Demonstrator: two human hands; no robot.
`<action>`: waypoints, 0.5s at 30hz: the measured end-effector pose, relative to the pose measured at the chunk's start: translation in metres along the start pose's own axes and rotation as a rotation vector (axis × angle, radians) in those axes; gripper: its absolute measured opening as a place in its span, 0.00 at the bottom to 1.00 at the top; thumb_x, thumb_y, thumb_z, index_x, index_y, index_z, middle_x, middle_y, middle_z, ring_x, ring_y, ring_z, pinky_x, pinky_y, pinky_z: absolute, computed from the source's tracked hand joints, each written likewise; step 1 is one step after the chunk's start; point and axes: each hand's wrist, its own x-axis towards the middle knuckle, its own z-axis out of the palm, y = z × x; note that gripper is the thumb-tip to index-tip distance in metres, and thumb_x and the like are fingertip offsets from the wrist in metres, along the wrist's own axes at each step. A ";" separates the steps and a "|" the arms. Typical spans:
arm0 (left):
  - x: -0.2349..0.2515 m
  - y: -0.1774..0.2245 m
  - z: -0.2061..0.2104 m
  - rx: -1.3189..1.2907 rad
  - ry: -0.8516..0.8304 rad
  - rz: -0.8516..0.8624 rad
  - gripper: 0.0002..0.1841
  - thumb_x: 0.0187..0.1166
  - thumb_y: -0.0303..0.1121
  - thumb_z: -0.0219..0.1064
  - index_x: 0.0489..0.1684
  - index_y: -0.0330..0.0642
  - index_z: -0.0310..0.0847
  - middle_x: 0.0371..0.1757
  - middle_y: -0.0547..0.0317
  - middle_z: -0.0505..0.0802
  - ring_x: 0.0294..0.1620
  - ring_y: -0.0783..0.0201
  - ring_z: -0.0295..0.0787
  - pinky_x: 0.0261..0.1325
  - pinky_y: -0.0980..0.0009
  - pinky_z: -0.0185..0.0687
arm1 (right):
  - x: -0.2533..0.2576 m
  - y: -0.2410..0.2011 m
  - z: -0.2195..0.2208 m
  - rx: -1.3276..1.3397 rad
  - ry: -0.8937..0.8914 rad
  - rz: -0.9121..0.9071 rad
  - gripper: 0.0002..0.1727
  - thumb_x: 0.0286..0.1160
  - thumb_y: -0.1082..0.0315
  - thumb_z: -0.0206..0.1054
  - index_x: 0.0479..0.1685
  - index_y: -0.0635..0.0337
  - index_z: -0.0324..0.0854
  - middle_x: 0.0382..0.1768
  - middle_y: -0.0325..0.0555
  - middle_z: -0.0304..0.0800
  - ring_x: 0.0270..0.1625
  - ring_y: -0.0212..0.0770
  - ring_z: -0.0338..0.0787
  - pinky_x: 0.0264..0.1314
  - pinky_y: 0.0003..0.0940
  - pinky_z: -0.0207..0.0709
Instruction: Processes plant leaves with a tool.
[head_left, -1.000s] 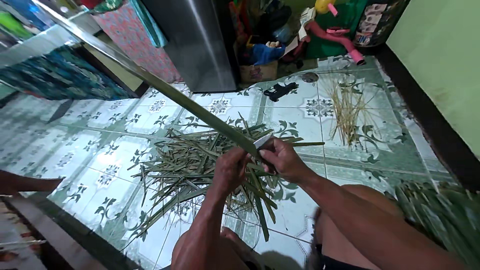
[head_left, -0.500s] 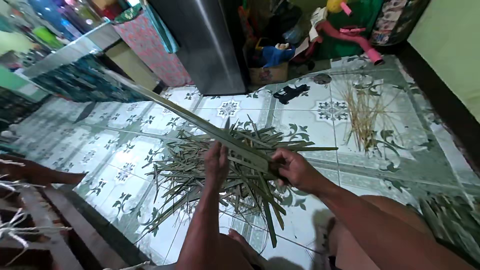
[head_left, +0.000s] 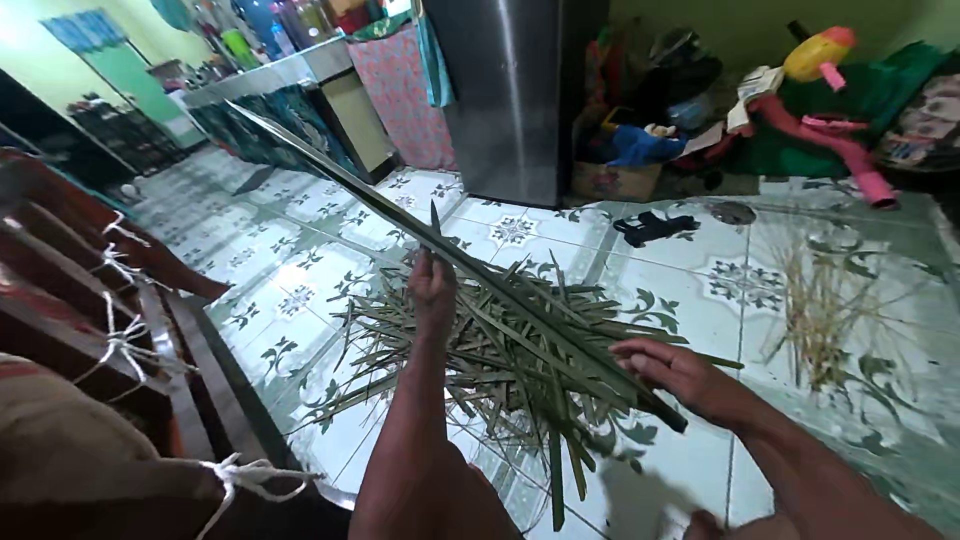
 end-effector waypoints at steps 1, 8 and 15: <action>-0.007 -0.005 0.004 -0.007 -0.007 -0.018 0.19 0.90 0.31 0.53 0.78 0.47 0.73 0.32 0.65 0.87 0.23 0.74 0.77 0.27 0.75 0.78 | 0.006 0.004 -0.005 0.009 -0.019 0.029 0.24 0.90 0.55 0.47 0.71 0.61 0.78 0.52 0.42 0.92 0.45 0.34 0.92 0.51 0.35 0.88; -0.048 -0.009 0.050 0.321 -0.251 0.103 0.23 0.87 0.28 0.57 0.79 0.26 0.71 0.48 0.45 0.94 0.41 0.67 0.91 0.53 0.67 0.87 | 0.054 0.014 0.021 0.159 0.028 0.032 0.32 0.94 0.49 0.37 0.70 0.65 0.78 0.62 0.49 0.89 0.62 0.40 0.90 0.65 0.41 0.84; -0.081 -0.022 0.080 0.407 -0.465 0.314 0.22 0.84 0.30 0.63 0.75 0.31 0.77 0.51 0.44 0.95 0.48 0.54 0.95 0.58 0.53 0.90 | 0.064 -0.010 0.059 0.555 -0.002 0.039 0.28 0.92 0.53 0.36 0.63 0.62 0.78 0.43 0.44 0.93 0.43 0.38 0.93 0.50 0.36 0.89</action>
